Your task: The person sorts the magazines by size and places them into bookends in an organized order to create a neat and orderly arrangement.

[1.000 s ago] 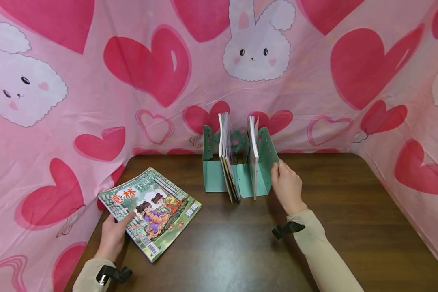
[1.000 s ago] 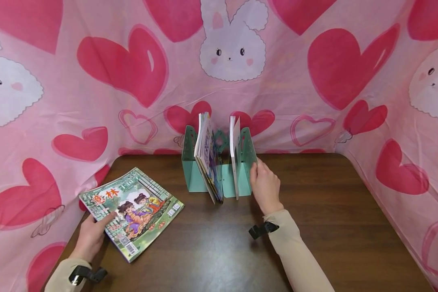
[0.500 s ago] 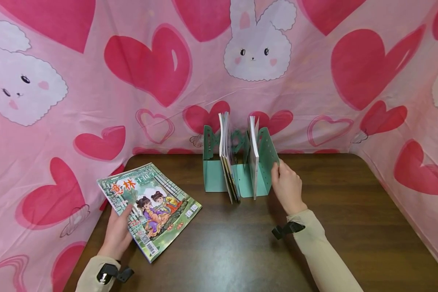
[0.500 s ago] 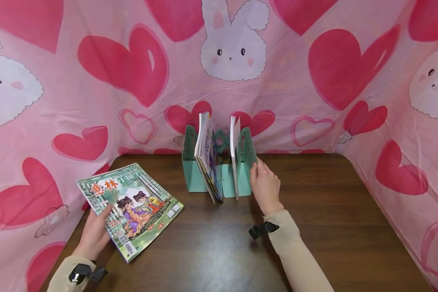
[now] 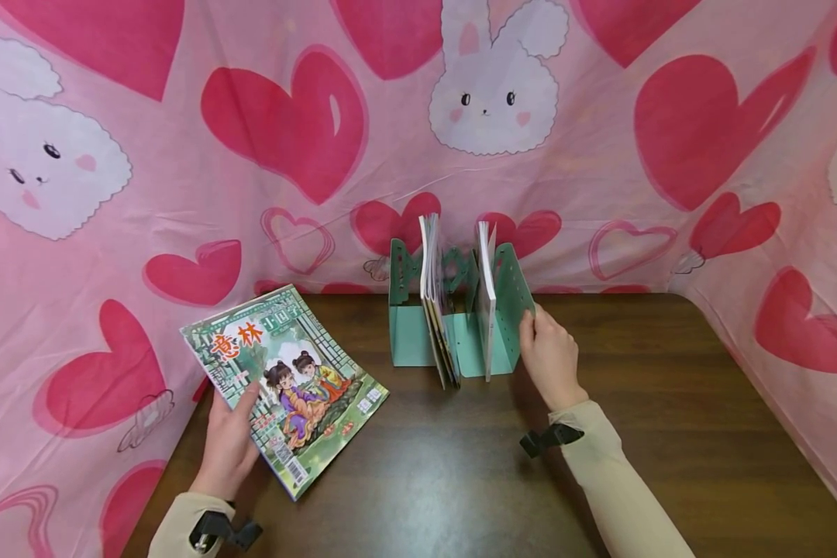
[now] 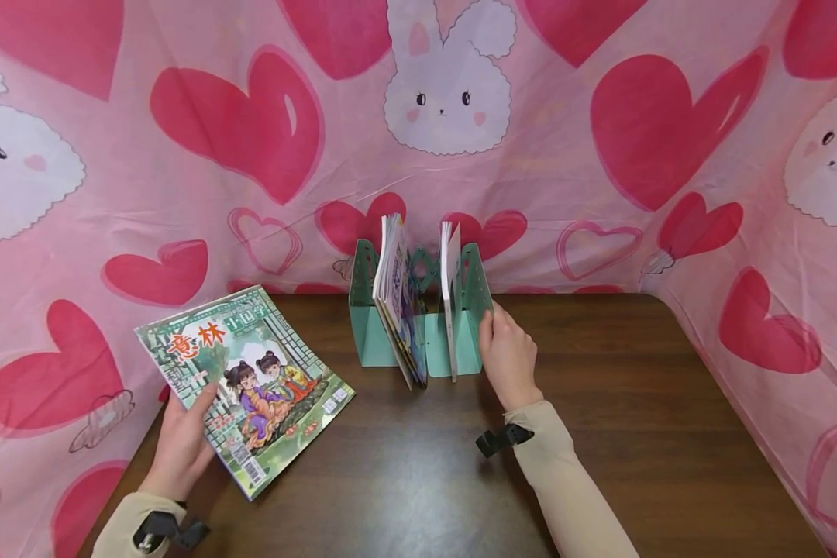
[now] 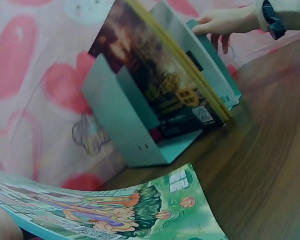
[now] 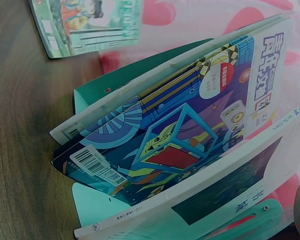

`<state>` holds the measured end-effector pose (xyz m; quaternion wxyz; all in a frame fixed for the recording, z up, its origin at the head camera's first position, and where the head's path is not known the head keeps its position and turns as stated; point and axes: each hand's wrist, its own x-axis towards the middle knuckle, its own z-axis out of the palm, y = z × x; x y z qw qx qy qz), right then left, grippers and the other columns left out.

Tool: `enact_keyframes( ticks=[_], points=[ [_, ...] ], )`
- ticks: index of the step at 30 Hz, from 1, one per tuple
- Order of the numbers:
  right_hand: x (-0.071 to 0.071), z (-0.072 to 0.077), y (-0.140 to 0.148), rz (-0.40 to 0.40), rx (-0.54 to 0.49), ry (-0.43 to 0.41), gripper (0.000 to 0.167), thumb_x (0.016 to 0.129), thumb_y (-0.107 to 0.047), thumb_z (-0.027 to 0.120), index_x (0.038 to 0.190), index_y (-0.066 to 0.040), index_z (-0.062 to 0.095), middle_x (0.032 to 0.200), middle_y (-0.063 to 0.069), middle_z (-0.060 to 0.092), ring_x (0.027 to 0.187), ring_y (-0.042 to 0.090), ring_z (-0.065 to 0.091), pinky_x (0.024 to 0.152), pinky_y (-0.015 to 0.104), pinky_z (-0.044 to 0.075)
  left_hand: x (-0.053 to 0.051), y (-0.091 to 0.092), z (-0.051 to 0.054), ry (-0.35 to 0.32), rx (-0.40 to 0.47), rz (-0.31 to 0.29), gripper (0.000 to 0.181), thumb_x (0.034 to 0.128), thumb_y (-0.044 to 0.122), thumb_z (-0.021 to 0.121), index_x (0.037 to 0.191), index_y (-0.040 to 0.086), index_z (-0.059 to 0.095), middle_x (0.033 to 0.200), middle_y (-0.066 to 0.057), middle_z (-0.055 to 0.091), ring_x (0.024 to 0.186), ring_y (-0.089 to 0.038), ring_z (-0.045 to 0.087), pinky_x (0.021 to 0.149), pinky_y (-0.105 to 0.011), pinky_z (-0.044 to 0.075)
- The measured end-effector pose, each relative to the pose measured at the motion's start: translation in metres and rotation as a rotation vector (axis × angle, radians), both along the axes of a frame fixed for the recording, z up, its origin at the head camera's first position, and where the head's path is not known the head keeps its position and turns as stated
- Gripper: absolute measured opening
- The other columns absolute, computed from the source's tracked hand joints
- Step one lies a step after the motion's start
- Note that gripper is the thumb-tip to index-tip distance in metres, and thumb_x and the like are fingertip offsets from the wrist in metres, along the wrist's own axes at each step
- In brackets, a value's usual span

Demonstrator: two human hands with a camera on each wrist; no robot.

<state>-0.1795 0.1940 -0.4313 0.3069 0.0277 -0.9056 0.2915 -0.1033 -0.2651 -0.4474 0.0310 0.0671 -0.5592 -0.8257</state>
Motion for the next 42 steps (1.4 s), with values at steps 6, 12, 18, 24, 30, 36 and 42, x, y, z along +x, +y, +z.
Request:
enact_keyframes(
  ticks=[6,12,18,24,30,36,42],
  points=[
    [0.000,0.000,0.001,-0.002,0.001,-0.002,0.027,0.108,-0.017,0.052,0.087,0.000,0.057,0.073,0.020,0.060,0.055,0.036,0.058,0.046,0.049,0.045,0.008,0.018,0.019,0.075,-0.125,0.015,0.062,0.1115,0.025,0.047,0.166,0.035,0.019,0.157,-0.005,0.041,0.127,-0.012,0.060,0.092,-0.034,0.060],
    [0.000,0.001,0.001,-0.002,0.000,-0.005,0.027,0.108,-0.017,0.051,0.087,-0.001,0.057,0.075,0.020,0.061,0.056,0.037,0.059,0.047,0.051,0.046,0.016,0.040,0.038,0.140,-0.196,0.058,0.059,0.1115,0.022,0.047,0.165,0.029,0.023,0.157,-0.008,0.044,0.128,-0.014,0.060,0.093,-0.031,0.059],
    [-0.001,0.001,0.001,0.004,-0.005,-0.007,0.026,0.108,-0.016,0.052,0.088,0.000,0.058,0.073,0.019,0.060,0.055,0.035,0.057,0.046,0.047,0.045,0.023,0.058,0.052,0.187,-0.249,0.064,0.057,0.1113,0.019,0.047,0.164,0.023,0.026,0.153,-0.007,0.047,0.128,-0.015,0.059,0.095,-0.027,0.057],
    [0.000,0.001,0.001,0.009,-0.011,-0.026,0.026,0.108,-0.016,0.051,0.089,0.000,0.058,0.073,0.019,0.060,0.056,0.034,0.058,0.047,0.046,0.046,0.035,0.072,0.062,0.165,-0.361,0.087,0.055,0.1107,0.015,0.048,0.163,0.020,0.030,0.150,-0.006,0.050,0.126,-0.015,0.059,0.093,-0.022,0.056],
    [0.000,0.001,0.001,0.002,-0.002,-0.015,0.027,0.107,-0.015,0.051,0.085,-0.001,0.056,0.069,0.017,0.056,0.053,0.032,0.053,0.046,0.044,0.040,0.046,0.083,0.069,0.199,-0.434,0.090,0.052,0.1097,0.012,0.050,0.159,0.015,0.037,0.143,-0.003,0.058,0.119,-0.011,0.065,0.090,-0.023,0.058],
    [0.000,0.001,0.001,0.005,-0.008,-0.034,0.026,0.108,-0.016,0.051,0.090,0.001,0.059,0.075,0.020,0.062,0.055,0.033,0.057,0.047,0.044,0.044,0.056,0.094,0.075,0.262,-0.509,0.086,0.048,0.1092,0.007,0.049,0.157,0.009,0.041,0.135,0.007,0.065,0.115,-0.008,0.067,0.088,-0.022,0.058],
    [0.000,0.002,0.001,0.012,-0.011,-0.044,0.026,0.108,-0.017,0.051,0.091,0.001,0.059,0.075,0.019,0.061,0.055,0.032,0.055,0.047,0.042,0.043,0.060,0.103,0.077,0.301,-0.563,0.075,0.049,0.1087,0.004,0.048,0.157,0.006,0.040,0.140,-0.002,0.063,0.119,-0.006,0.065,0.090,-0.021,0.057]
  ],
)
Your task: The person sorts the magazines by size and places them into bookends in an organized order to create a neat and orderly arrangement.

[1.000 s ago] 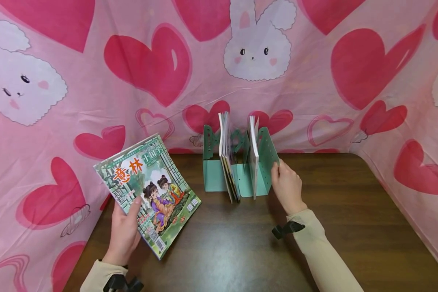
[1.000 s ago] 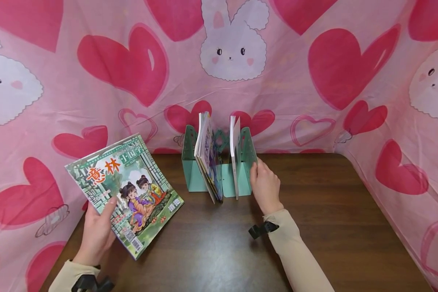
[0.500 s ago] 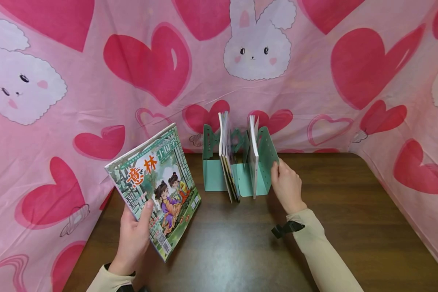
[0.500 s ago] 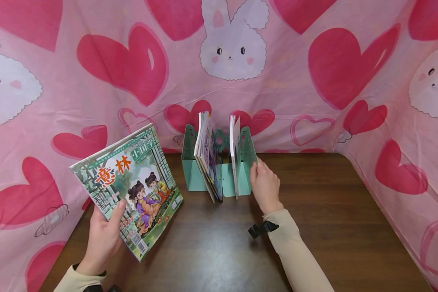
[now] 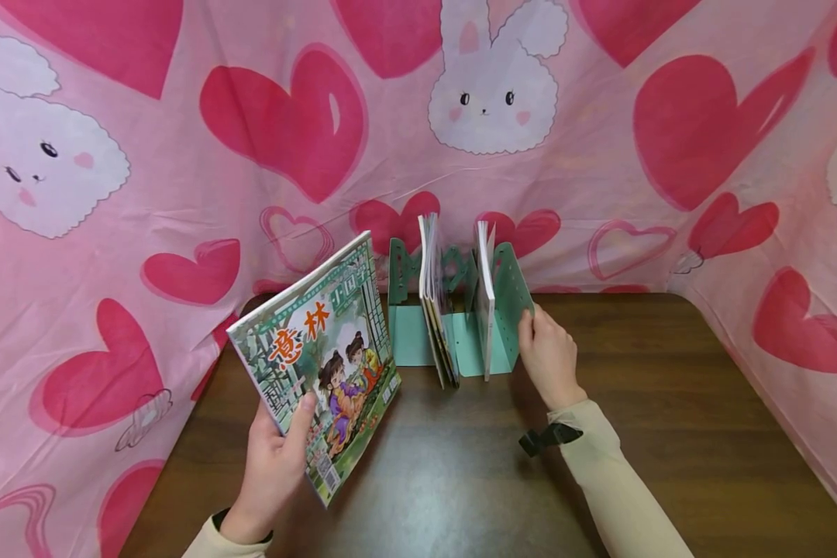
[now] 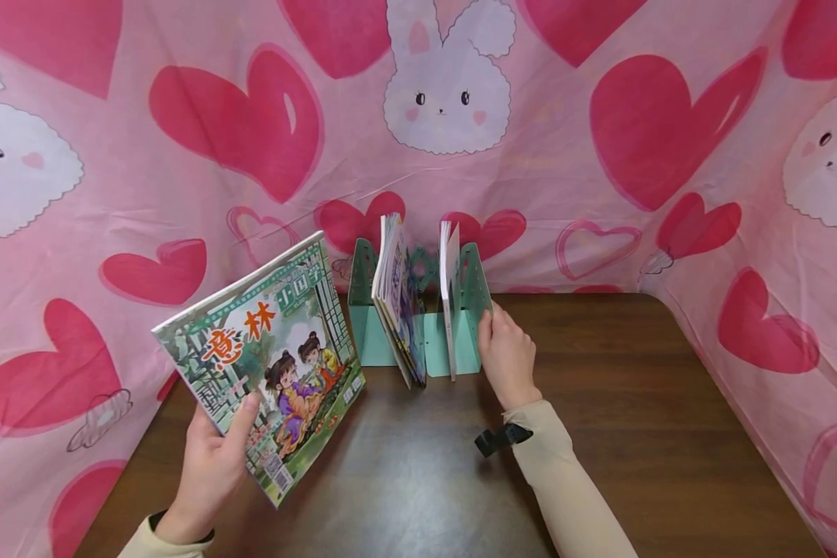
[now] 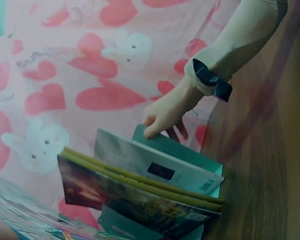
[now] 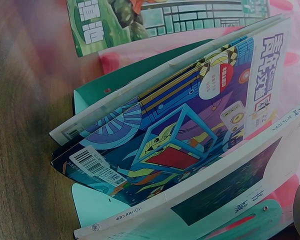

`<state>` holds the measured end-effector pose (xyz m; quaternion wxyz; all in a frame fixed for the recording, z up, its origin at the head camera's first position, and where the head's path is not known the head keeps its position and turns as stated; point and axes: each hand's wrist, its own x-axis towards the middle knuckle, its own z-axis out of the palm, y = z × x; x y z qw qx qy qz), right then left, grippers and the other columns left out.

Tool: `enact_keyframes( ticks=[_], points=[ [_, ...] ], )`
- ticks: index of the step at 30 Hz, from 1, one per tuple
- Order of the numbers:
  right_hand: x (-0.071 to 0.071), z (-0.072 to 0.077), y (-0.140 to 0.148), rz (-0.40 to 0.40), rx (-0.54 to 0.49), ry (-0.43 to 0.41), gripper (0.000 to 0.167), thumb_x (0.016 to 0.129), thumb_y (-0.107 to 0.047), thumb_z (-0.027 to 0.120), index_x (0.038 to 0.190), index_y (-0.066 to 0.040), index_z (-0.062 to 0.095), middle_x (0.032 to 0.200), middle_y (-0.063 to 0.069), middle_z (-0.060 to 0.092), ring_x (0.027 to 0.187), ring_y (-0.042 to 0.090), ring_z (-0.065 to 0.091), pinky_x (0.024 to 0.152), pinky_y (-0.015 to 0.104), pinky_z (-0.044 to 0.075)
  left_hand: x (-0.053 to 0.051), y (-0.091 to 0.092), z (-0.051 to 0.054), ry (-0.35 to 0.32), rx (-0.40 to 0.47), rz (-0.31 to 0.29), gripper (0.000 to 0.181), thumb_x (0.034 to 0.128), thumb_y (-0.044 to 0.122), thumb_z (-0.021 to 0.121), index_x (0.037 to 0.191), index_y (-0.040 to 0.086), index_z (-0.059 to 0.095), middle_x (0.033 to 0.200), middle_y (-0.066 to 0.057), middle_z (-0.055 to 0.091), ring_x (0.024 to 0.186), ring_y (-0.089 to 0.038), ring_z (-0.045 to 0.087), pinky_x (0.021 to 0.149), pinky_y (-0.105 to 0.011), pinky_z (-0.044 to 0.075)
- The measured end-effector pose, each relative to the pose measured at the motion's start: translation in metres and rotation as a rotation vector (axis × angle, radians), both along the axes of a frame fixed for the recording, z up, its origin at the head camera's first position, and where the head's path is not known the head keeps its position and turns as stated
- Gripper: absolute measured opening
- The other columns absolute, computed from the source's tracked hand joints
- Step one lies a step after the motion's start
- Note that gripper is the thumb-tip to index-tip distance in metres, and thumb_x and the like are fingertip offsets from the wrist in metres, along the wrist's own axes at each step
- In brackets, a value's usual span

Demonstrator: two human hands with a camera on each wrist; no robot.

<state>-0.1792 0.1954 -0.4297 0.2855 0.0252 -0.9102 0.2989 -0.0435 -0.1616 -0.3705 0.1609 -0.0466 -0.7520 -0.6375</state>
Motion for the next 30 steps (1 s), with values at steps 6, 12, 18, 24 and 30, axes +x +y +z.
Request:
enact_keyframes(
  ticks=[6,12,18,24,30],
  points=[
    [0.000,-0.001,0.000,-0.001,0.005,0.009,0.026,0.108,-0.017,0.052,0.091,0.001,0.059,0.075,0.019,0.062,0.055,0.033,0.056,0.047,0.045,0.044,-0.002,0.009,-0.002,0.034,-0.032,-0.033,0.048,0.1084,0.002,0.048,0.156,0.003,0.040,0.146,-0.019,0.058,0.123,-0.005,0.063,0.094,-0.020,0.054],
    [0.000,0.000,0.000,-0.001,0.002,0.011,0.026,0.108,-0.017,0.051,0.091,0.001,0.059,0.072,0.018,0.059,0.054,0.032,0.054,0.047,0.044,0.043,-0.009,0.020,-0.009,0.061,-0.007,-0.073,0.048,0.1078,0.000,0.048,0.155,0.000,0.040,0.147,-0.021,0.058,0.125,-0.004,0.062,0.098,-0.020,0.053],
    [0.001,0.000,-0.001,-0.001,0.002,0.018,0.026,0.108,-0.016,0.052,0.089,0.000,0.058,0.069,0.015,0.056,0.053,0.030,0.052,0.046,0.040,0.040,-0.018,0.032,-0.016,0.082,0.016,-0.105,0.048,0.1080,0.001,0.048,0.155,-0.002,0.038,0.147,-0.022,0.058,0.126,-0.009,0.062,0.098,-0.023,0.054],
    [0.000,-0.001,-0.001,0.002,0.008,0.025,0.026,0.108,-0.016,0.052,0.087,-0.001,0.057,0.068,0.015,0.055,0.053,0.030,0.051,0.046,0.041,0.040,-0.029,0.043,-0.023,0.114,0.040,-0.130,0.049,0.1082,0.001,0.048,0.156,0.001,0.039,0.148,-0.019,0.058,0.129,-0.028,0.061,0.100,-0.026,0.053],
    [0.000,-0.001,-0.001,-0.004,0.012,0.035,0.026,0.107,-0.015,0.052,0.086,-0.002,0.056,0.067,0.014,0.053,0.053,0.031,0.051,0.047,0.042,0.039,-0.044,0.055,-0.028,0.147,0.062,-0.142,0.050,0.1086,0.002,0.047,0.158,0.005,0.038,0.151,-0.020,0.055,0.133,-0.035,0.057,0.105,-0.026,0.050]
  ],
)
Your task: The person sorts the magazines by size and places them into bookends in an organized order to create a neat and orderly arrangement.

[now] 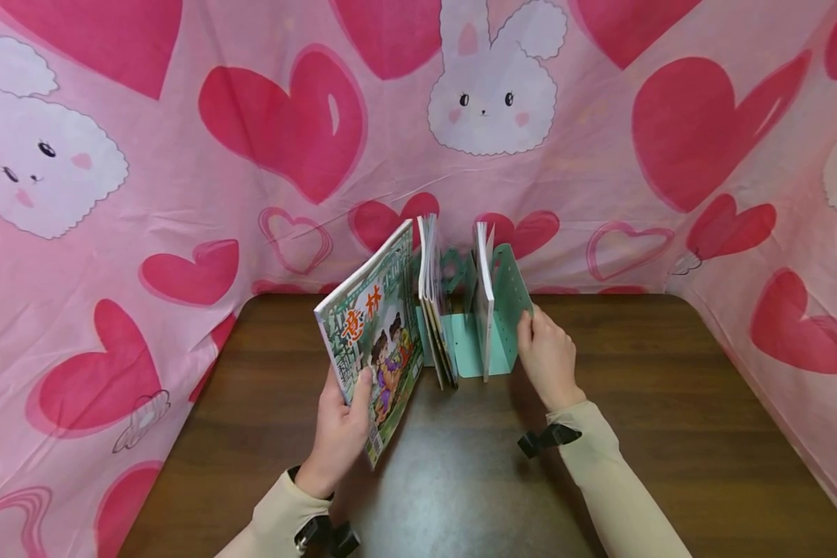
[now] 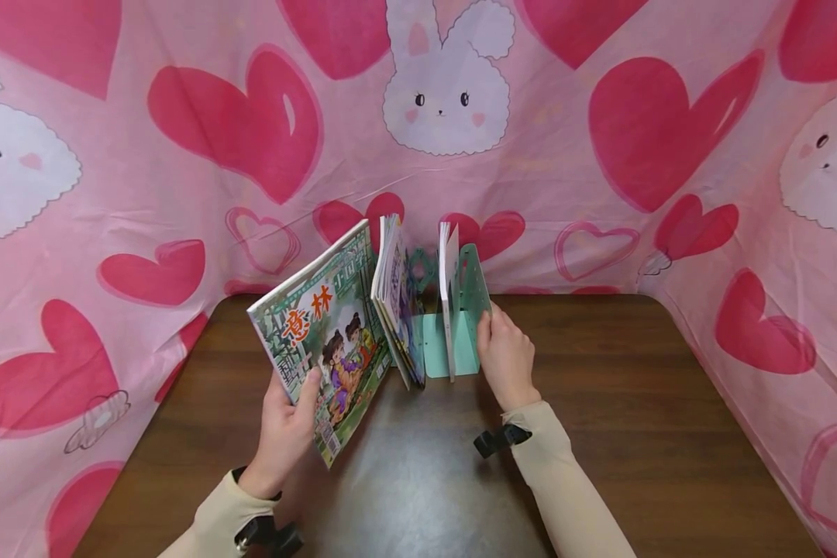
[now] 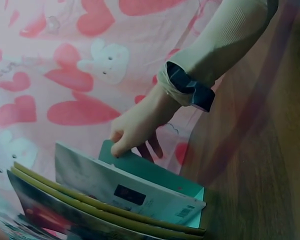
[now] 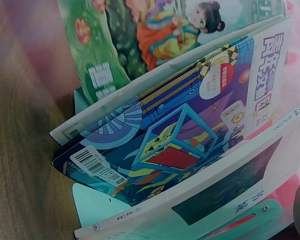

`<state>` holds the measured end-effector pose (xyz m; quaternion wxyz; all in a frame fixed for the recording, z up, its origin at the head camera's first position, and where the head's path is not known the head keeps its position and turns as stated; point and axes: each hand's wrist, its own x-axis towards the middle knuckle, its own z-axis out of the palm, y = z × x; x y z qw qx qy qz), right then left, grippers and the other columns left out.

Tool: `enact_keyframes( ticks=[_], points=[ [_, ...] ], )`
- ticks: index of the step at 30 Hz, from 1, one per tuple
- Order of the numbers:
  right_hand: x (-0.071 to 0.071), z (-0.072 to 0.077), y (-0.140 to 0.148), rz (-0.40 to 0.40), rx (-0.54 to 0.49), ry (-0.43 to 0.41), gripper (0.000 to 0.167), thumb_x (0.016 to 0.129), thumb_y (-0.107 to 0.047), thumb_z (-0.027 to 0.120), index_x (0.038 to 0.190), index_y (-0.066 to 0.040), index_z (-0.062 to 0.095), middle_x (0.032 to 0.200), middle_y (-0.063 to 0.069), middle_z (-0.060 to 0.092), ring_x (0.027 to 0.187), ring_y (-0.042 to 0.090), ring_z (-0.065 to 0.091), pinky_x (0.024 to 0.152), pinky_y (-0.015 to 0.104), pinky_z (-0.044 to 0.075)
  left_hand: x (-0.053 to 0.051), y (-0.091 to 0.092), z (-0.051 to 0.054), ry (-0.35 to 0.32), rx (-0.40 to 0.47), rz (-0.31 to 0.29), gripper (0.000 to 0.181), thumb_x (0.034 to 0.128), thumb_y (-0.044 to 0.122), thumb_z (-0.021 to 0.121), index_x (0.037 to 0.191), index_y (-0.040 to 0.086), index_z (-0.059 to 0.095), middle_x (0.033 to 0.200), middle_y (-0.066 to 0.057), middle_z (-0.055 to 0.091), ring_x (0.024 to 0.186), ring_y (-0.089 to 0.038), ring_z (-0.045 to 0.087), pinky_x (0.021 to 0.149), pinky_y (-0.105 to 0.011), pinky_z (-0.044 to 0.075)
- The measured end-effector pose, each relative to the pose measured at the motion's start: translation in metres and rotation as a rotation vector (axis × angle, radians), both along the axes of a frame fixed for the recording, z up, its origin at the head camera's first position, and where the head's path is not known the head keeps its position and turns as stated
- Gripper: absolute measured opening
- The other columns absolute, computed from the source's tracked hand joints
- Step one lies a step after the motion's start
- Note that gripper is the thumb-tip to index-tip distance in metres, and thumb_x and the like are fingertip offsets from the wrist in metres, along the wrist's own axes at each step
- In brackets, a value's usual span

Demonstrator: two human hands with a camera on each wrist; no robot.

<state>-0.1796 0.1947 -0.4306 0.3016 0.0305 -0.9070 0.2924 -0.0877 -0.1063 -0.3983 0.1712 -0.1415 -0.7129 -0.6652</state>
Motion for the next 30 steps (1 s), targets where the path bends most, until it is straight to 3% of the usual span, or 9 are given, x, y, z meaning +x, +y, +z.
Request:
enact_keyframes(
  ticks=[10,19,25,30],
  points=[
    [0.000,-0.001,-0.001,-0.002,-0.007,-0.026,0.025,0.108,-0.016,0.052,0.090,0.000,0.059,0.073,0.018,0.061,0.056,0.033,0.056,0.047,0.044,0.044,-0.030,0.019,-0.015,0.104,0.005,0.030,0.050,0.1085,0.001,0.046,0.157,0.002,0.036,0.155,-0.019,0.050,0.139,-0.036,0.052,0.110,-0.050,0.045],
    [0.000,0.002,0.000,-0.004,-0.020,-0.036,0.027,0.108,-0.018,0.051,0.094,0.002,0.061,0.089,0.025,0.070,0.064,0.040,0.066,0.052,0.054,0.053,-0.055,0.035,-0.028,0.193,-0.053,0.126,0.046,0.1065,-0.002,0.048,0.152,-0.002,0.042,0.151,-0.021,0.055,0.132,-0.037,0.058,0.107,-0.046,0.049],
    [0.000,-0.001,-0.001,-0.002,-0.018,-0.032,0.025,0.108,-0.016,0.051,0.094,0.002,0.061,0.082,0.023,0.067,0.060,0.037,0.063,0.051,0.052,0.052,-0.066,0.043,-0.035,0.251,-0.094,0.158,0.055,0.1043,-0.007,0.049,0.157,0.001,0.039,0.154,-0.019,0.052,0.136,-0.036,0.056,0.107,-0.055,0.048],
    [0.000,-0.001,-0.001,-0.013,-0.017,-0.018,0.025,0.108,-0.016,0.051,0.092,0.002,0.060,0.082,0.023,0.067,0.061,0.039,0.063,0.051,0.053,0.051,-0.075,0.050,-0.039,0.281,-0.105,0.198,0.055,0.1045,-0.008,0.048,0.158,0.000,0.038,0.154,-0.021,0.051,0.137,-0.036,0.055,0.108,-0.054,0.048]
  ],
)
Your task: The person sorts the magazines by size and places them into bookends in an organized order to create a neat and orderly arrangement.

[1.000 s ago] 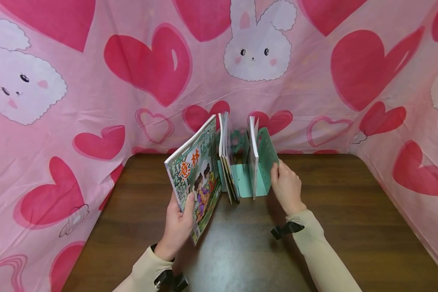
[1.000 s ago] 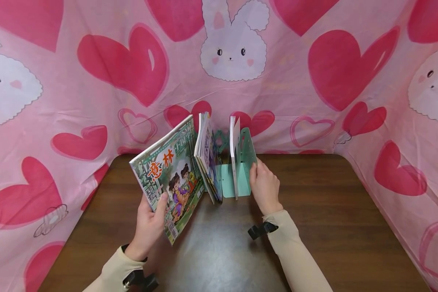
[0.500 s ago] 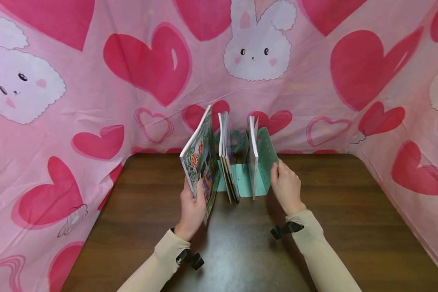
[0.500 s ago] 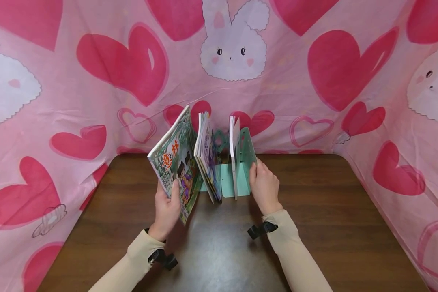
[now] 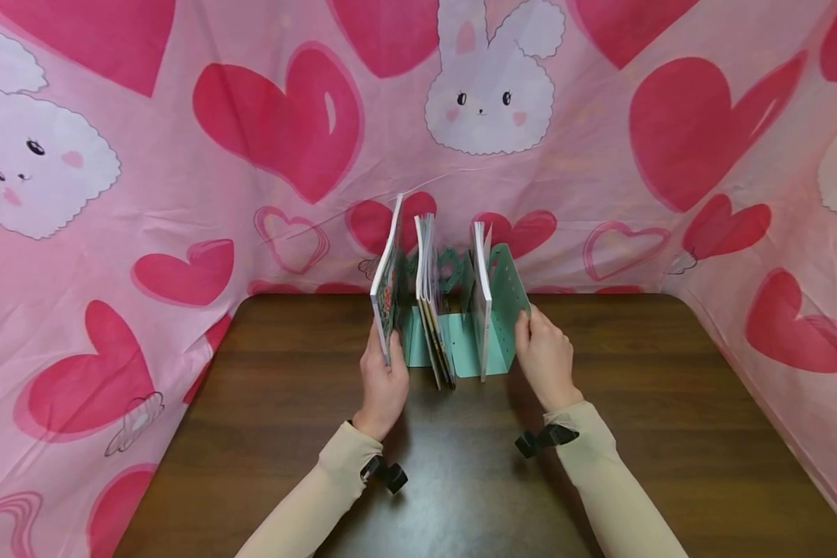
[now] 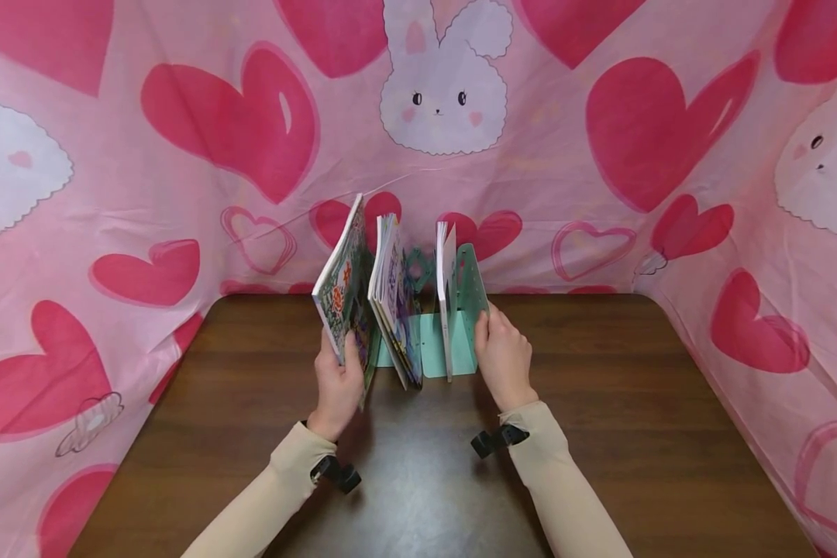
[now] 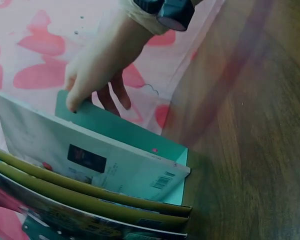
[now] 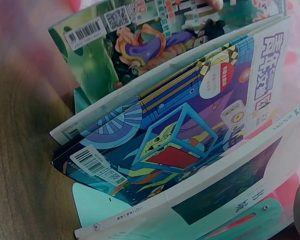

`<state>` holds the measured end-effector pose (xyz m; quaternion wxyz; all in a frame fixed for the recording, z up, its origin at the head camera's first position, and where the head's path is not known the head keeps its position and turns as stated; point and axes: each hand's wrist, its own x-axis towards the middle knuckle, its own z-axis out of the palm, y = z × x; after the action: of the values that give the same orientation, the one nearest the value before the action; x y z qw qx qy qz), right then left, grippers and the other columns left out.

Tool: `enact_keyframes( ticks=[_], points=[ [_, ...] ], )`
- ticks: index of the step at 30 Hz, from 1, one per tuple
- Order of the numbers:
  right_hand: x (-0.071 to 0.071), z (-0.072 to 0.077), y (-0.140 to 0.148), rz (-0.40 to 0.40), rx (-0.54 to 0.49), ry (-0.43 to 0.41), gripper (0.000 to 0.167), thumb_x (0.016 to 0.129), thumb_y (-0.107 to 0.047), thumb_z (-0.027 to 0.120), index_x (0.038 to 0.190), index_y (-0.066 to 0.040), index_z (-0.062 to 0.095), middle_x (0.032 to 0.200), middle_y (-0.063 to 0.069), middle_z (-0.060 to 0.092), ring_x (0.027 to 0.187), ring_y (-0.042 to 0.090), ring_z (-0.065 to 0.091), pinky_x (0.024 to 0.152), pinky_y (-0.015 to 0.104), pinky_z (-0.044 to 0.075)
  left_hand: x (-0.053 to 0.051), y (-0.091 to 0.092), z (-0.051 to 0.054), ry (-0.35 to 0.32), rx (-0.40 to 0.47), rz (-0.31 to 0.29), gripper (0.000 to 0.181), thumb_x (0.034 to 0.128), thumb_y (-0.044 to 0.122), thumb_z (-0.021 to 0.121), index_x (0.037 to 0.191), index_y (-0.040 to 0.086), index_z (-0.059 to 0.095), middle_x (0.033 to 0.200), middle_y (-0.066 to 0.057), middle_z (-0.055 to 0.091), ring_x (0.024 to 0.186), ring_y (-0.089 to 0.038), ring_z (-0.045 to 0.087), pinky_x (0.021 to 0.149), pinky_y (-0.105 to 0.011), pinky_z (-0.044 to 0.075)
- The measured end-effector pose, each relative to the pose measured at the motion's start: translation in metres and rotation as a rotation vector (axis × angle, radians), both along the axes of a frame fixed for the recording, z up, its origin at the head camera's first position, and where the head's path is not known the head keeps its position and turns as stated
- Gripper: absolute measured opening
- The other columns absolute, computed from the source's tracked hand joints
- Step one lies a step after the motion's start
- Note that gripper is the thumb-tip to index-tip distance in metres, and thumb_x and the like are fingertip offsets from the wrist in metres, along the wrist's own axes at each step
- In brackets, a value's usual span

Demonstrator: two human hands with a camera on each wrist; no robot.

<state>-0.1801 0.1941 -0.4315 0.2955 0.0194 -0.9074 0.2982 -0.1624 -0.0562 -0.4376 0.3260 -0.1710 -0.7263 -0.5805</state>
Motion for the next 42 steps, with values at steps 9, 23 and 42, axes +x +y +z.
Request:
enact_keyframes(
  ticks=[9,23,42],
  points=[
    [0.001,0.000,0.000,0.012,-0.001,0.003,0.026,0.108,-0.017,0.051,0.093,0.002,0.061,0.083,0.023,0.067,0.062,0.040,0.065,0.053,0.056,0.054,-0.011,0.006,-0.011,0.005,0.003,0.024,0.053,0.1055,-0.006,0.047,0.158,-0.004,0.037,0.156,-0.022,0.048,0.139,-0.037,0.052,0.111,-0.054,0.044],
    [0.002,-0.001,-0.001,0.011,-0.004,0.006,0.026,0.108,-0.018,0.052,0.095,0.002,0.062,0.087,0.024,0.069,0.063,0.039,0.065,0.053,0.056,0.054,-0.021,0.010,-0.020,-0.004,0.015,0.037,0.052,0.1074,-0.003,0.045,0.158,-0.003,0.036,0.157,-0.022,0.047,0.141,-0.037,0.050,0.113,-0.056,0.042],
    [0.000,0.000,0.001,0.013,-0.015,-0.017,0.027,0.109,-0.019,0.051,0.098,0.002,0.063,0.087,0.024,0.069,0.063,0.038,0.065,0.054,0.054,0.055,-0.026,0.011,-0.024,-0.018,0.017,0.043,0.053,0.1074,-0.001,0.048,0.159,-0.002,0.035,0.155,-0.022,0.047,0.139,-0.036,0.050,0.112,-0.059,0.042]
  ],
)
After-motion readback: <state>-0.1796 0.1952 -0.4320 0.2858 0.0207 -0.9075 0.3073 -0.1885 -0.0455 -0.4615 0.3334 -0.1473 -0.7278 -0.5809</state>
